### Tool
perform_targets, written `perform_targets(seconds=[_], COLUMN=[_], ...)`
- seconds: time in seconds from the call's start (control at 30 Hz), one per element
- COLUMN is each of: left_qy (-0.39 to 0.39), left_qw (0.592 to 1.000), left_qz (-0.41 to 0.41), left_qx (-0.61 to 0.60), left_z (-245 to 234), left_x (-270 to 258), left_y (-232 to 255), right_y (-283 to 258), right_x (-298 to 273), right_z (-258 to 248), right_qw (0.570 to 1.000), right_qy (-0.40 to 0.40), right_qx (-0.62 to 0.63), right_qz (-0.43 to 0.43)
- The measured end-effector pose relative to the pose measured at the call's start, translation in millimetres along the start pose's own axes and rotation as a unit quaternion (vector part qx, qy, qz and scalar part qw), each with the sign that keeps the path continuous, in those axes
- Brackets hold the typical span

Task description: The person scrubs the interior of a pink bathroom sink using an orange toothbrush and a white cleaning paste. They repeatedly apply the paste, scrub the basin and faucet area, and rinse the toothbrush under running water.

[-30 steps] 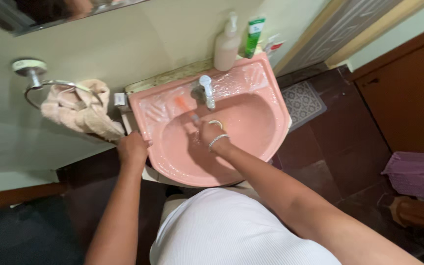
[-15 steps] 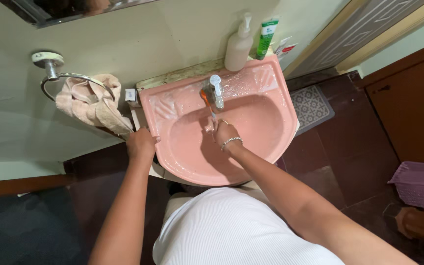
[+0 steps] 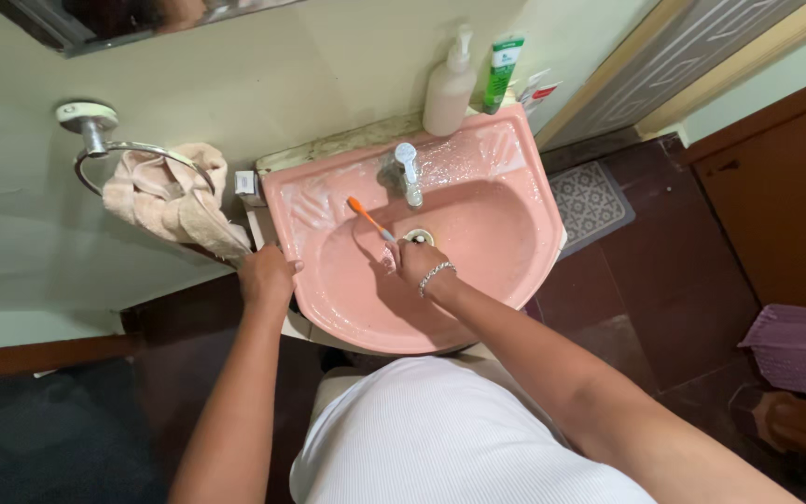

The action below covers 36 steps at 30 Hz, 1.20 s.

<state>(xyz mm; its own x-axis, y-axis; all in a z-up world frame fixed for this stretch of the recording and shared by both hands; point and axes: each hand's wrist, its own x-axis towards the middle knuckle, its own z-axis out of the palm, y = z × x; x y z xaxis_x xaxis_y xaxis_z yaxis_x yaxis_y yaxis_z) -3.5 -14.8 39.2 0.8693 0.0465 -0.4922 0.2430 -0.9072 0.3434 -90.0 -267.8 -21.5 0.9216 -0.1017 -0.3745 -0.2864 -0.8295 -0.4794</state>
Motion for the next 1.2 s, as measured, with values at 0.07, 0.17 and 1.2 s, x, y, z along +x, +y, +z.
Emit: perform_targets(seconds=[0.07,0.17,1.2], left_qy=[0.009,0.006,0.061], left_qw=[1.000,1.000,0.993], left_qz=[0.000,-0.001,0.097], left_qx=[0.002,-0.013,-0.002], left_z=[0,1,13], left_x=[0,-2,2], left_y=[-1,-4,-20], right_y=[8,9,96], right_x=[3,-3,3], right_z=[3,0,-45], right_qw=[0.999,0.994,0.995], right_qy=[0.043,0.037,0.026], right_qx=[0.025,0.060,-0.084], right_qz=[0.018,0.081,0.052])
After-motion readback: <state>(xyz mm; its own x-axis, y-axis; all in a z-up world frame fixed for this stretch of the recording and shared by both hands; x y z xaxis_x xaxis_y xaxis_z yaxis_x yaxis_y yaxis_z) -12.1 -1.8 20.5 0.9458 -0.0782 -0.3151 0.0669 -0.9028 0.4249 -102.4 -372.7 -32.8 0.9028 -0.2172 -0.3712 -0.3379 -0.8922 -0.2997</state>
